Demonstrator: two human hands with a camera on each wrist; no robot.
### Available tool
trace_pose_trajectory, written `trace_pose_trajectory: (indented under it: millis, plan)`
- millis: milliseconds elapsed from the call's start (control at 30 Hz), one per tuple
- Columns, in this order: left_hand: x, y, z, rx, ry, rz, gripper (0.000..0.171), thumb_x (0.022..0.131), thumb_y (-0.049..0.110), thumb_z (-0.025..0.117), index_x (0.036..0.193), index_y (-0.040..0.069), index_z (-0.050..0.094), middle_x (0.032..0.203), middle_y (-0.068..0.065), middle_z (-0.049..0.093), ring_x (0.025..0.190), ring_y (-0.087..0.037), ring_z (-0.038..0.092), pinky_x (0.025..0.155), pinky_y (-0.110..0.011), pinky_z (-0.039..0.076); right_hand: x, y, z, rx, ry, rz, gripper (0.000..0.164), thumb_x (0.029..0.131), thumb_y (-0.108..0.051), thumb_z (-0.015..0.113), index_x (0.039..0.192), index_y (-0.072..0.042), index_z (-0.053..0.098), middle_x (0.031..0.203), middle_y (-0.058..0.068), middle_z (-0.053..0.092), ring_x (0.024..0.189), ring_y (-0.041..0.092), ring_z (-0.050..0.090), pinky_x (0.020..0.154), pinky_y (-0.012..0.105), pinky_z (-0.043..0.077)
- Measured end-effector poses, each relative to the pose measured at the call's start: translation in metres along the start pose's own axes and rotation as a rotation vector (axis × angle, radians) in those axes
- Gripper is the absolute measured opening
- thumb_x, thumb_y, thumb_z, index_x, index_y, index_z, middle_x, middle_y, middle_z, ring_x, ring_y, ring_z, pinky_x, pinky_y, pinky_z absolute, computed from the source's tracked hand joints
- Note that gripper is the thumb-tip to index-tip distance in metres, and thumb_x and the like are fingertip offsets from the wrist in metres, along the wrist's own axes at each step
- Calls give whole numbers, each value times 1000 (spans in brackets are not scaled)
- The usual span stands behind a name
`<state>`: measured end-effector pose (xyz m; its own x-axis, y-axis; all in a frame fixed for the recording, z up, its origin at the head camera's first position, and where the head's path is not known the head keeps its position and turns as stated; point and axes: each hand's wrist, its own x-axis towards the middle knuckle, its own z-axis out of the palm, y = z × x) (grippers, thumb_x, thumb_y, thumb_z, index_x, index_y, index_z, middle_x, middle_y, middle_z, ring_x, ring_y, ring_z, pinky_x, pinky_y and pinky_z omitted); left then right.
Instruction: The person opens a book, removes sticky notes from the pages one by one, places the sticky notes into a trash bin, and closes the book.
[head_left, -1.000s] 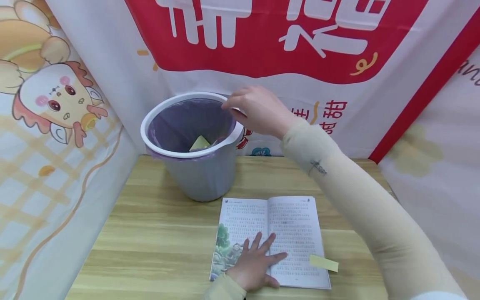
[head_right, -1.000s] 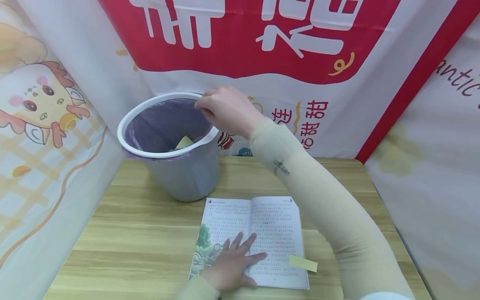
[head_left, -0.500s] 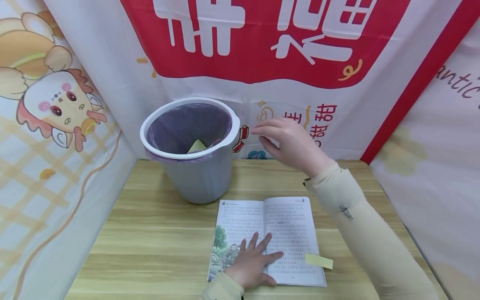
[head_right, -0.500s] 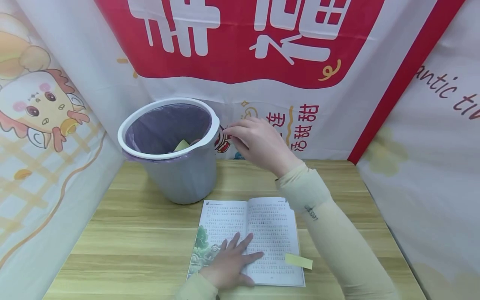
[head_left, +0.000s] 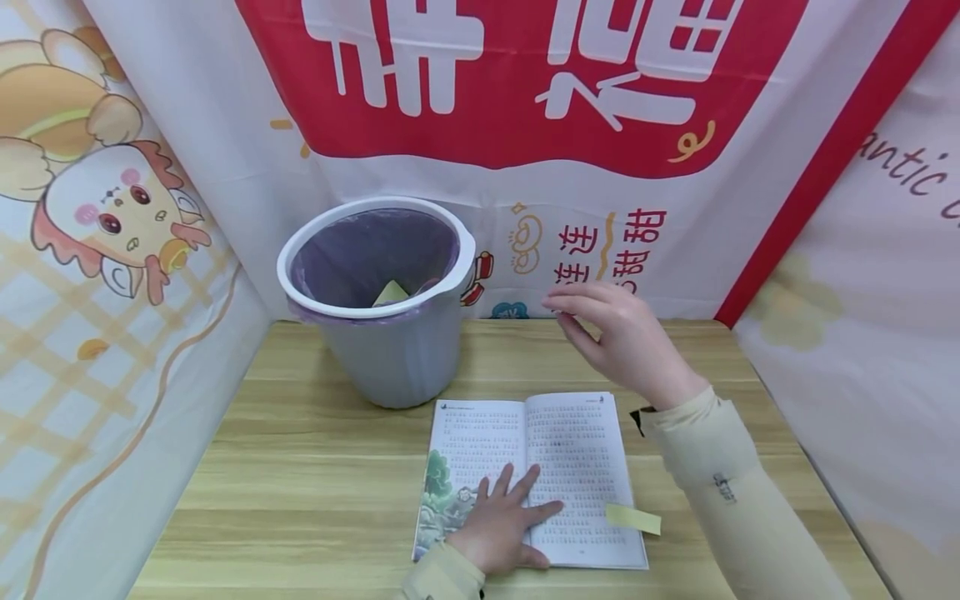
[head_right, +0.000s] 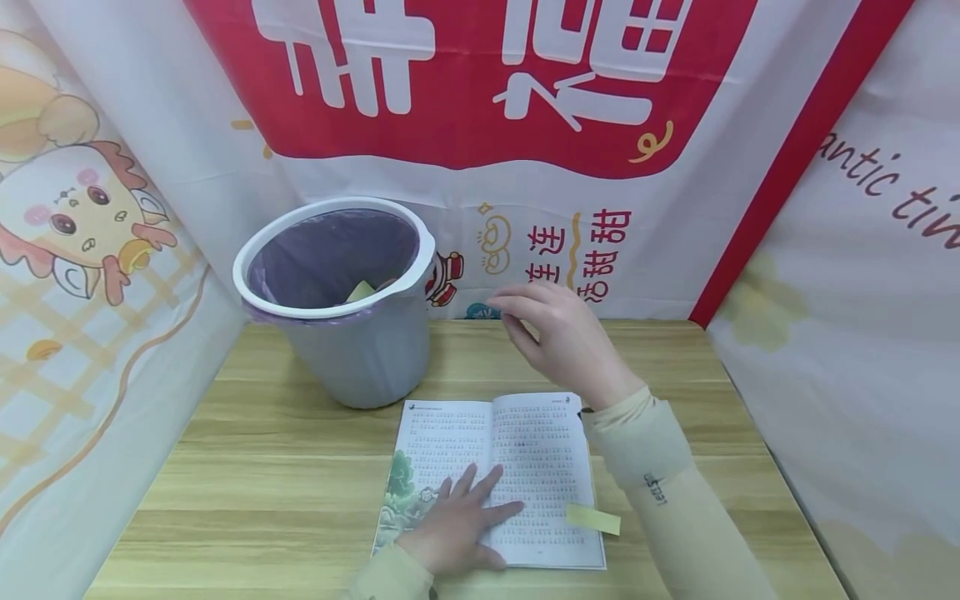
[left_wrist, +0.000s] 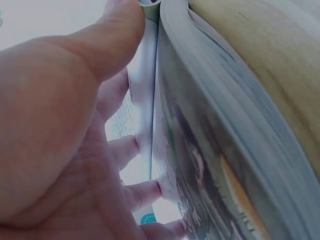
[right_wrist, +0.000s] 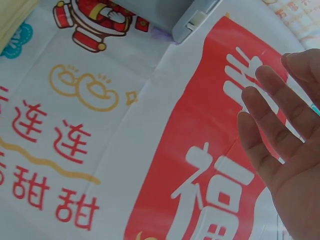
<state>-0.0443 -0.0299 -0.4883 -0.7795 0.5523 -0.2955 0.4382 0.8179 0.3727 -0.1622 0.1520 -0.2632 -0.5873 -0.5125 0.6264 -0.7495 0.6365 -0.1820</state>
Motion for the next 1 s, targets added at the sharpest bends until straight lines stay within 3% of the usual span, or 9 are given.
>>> trace_pose_trajectory:
  millis: [500,700,1000]
  plan:
    - [-1,4,-3,0,16,-6,79,64,63,69,139,53,47,164,0,23,148,-43,22,110,-67,25,-53,8,1,-15,39,69,25,84,-11,72,109,-8,76,111,6,74,104,24,68,93,35,52]
    - [-2,4,-2,16,32,2,80,63,63,69,139,52,47,163,-2,24,148,-44,23,109,-67,26,-74,12,5,-10,45,107,28,80,-4,75,107,-8,76,111,7,74,104,25,68,93,31,51]
    - [-1,3,-1,16,38,9,79,64,64,69,139,52,47,163,-2,24,147,-44,23,108,-67,27,-109,18,12,-3,24,175,24,89,-19,66,107,-8,77,111,7,74,102,22,70,100,7,40]
